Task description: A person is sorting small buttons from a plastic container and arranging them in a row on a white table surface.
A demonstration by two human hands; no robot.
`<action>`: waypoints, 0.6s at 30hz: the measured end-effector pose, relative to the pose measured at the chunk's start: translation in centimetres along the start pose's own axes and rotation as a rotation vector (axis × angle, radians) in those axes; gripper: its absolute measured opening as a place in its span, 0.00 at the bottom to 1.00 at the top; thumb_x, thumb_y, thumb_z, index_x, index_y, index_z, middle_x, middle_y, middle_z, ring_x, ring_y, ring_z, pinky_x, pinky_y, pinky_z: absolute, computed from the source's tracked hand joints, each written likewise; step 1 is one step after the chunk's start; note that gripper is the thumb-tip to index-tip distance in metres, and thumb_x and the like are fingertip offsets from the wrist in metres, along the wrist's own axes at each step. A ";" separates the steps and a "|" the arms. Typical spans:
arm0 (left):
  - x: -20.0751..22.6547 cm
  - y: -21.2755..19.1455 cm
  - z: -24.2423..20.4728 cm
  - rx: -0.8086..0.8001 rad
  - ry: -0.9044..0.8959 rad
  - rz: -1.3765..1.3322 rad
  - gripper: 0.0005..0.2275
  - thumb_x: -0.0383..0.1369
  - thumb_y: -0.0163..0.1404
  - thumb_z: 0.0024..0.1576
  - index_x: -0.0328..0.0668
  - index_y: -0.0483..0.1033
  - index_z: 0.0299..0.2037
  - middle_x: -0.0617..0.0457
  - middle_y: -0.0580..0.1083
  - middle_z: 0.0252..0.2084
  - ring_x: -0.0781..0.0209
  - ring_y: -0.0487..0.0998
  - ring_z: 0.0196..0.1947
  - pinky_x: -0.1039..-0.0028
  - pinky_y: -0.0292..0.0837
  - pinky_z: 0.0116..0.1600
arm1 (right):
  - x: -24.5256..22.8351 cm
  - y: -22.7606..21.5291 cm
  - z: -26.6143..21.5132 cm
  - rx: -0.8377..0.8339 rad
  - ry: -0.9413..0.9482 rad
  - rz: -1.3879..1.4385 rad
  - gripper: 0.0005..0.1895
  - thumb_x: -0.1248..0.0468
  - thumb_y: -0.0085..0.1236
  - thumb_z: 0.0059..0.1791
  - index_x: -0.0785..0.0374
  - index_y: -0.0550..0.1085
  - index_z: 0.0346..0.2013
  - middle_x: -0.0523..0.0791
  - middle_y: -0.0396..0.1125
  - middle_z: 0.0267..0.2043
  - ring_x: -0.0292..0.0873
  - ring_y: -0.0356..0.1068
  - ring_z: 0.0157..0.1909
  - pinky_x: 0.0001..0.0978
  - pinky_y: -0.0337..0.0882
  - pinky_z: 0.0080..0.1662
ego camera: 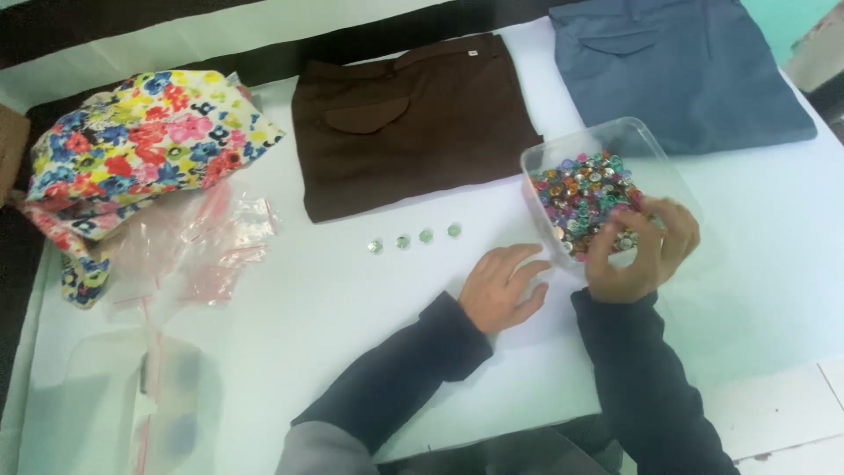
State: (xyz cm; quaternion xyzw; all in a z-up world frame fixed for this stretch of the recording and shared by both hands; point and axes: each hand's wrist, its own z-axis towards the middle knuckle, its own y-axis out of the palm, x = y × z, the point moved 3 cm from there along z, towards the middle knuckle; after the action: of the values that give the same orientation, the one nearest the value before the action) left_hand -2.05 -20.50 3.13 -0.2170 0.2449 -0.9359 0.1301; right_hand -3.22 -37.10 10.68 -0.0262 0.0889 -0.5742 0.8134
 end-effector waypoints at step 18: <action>-8.5 18.4 6.9 -0.320 -0.419 0.643 0.41 0.44 0.71 0.20 0.48 0.75 0.51 0.45 0.77 0.38 0.49 0.77 0.38 0.63 0.72 0.39 | 12.3 9.1 -6.2 -1.717 0.372 -0.431 0.52 0.51 0.62 0.46 0.35 0.42 0.78 0.51 0.53 0.74 0.60 0.62 0.68 0.53 0.69 0.64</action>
State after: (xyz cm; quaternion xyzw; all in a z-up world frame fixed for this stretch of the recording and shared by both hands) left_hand 11.12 -35.86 -3.83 -0.3326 0.4108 -0.7335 0.4273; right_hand 8.19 -45.20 1.81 -0.5471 0.6100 -0.4451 0.3612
